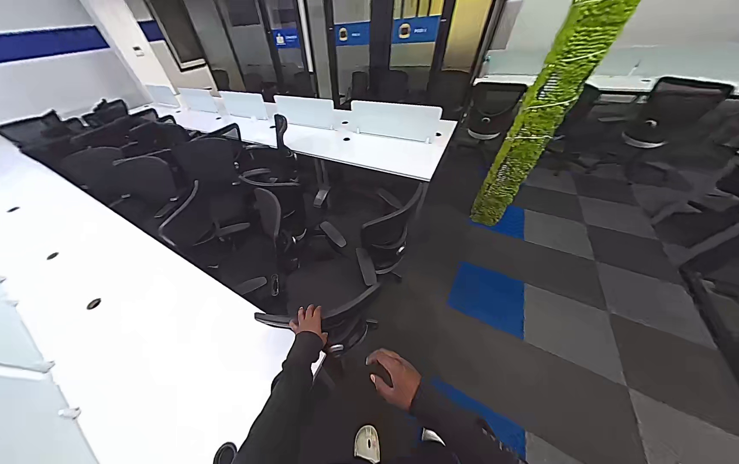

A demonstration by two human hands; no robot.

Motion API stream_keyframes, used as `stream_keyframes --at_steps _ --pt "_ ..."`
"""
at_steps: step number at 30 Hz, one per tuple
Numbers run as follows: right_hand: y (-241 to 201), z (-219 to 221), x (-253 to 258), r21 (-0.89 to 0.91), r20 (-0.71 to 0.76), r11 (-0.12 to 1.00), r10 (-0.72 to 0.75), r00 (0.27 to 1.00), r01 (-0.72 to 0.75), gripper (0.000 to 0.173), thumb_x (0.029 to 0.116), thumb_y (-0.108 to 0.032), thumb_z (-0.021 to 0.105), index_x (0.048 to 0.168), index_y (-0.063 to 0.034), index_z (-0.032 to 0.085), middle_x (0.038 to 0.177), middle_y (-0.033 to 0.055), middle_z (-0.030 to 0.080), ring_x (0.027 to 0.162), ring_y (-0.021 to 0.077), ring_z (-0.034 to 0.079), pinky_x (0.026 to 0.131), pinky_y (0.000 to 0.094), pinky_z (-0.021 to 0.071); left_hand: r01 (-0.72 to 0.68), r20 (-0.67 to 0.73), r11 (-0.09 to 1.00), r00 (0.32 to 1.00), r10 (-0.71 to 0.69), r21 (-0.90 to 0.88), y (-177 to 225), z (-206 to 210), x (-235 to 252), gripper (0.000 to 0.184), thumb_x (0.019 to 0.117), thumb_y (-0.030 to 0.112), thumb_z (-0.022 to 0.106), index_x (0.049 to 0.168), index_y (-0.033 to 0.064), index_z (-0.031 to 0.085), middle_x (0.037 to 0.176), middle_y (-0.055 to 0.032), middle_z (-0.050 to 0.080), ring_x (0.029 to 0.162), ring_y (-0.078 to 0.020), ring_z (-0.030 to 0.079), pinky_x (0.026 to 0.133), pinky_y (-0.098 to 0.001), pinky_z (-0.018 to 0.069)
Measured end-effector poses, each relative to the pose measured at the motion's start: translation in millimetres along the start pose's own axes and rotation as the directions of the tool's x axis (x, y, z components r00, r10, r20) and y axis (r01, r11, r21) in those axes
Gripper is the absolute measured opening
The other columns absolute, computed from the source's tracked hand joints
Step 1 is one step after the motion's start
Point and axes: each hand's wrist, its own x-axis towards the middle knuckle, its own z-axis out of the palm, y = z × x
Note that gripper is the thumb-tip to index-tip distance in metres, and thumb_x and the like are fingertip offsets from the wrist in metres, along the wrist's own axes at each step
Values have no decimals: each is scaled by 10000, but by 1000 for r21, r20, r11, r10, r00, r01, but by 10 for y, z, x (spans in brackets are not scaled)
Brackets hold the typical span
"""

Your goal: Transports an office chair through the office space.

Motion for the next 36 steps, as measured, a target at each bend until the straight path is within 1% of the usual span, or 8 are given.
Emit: stream_keyframes --at_steps 3,6,12,17,22,28,30,36 --pt "204 -208 644 -223 69 975 0 998 16 501 968 -268 641 1437 -105 577 1524 90 551 1434 249 497 1197 469 394 52 24 991 998 -55 125 -18 198 356 832 784 279 849 1536 228 496 1615 -79 453 1560 -400 259 1171 -809 112" --pt "369 -335 1161 -319 101 947 -15 995 47 615 949 -298 676 1513 -122 507 1603 89 465 1508 251 402 1249 491 308 128 56 975 989 -141 181 97 222 474 699 819 301 792 1469 175 567 1519 -118 555 1469 -392 422 1202 -761 131" --pt "825 -375 2106 -467 340 862 -29 940 196 840 900 -434 747 1595 -130 385 1680 113 336 1572 312 271 1257 600 219 271 121 945 948 -295 181 258 134 538 613 867 250 757 1438 101 594 1493 -164 575 1450 -389 452 1253 -639 188" --pt "1122 -315 2576 -513 540 799 16 841 314 644 932 -306 729 1497 -90 511 1447 183 600 1323 400 579 1044 626 484 391 136 908 901 -411 152 336 145 614 506 949 190 675 1440 101 598 1536 -139 543 1504 -346 394 1278 -609 135" --pt "1057 -395 2507 -560 567 789 142 811 253 346 990 -100 598 1331 -47 622 1235 234 701 1140 444 683 890 651 556 443 138 882 875 -465 160 503 197 577 473 972 75 592 1444 97 599 1542 -130 540 1508 -333 392 1284 -593 130" --pt "1250 -651 2247 -594 583 757 173 794 272 320 974 -97 615 1289 -59 657 1252 213 703 1159 432 678 897 645 555 466 150 878 866 -477 107 921 347 404 493 989 127 609 1479 106 564 1573 -118 509 1530 -323 357 1288 -585 115" --pt "1400 -781 2119 -619 588 728 182 788 294 375 909 -119 696 1277 -61 656 1231 213 705 1140 433 679 871 647 558 447 156 890 876 -457 94 1133 461 304 566 922 181 695 1470 113 572 1560 -112 523 1520 -323 373 1287 -586 114" --pt "1890 -1273 1586 -674 576 654 174 799 343 445 877 -165 749 1300 -61 663 1241 212 708 1183 429 657 1008 655 487 305 116 952 945 -307 39 1879 873 -99 650 871 222 757 1479 105 560 1499 -123 585 1444 -305 486 1272 -549 211"
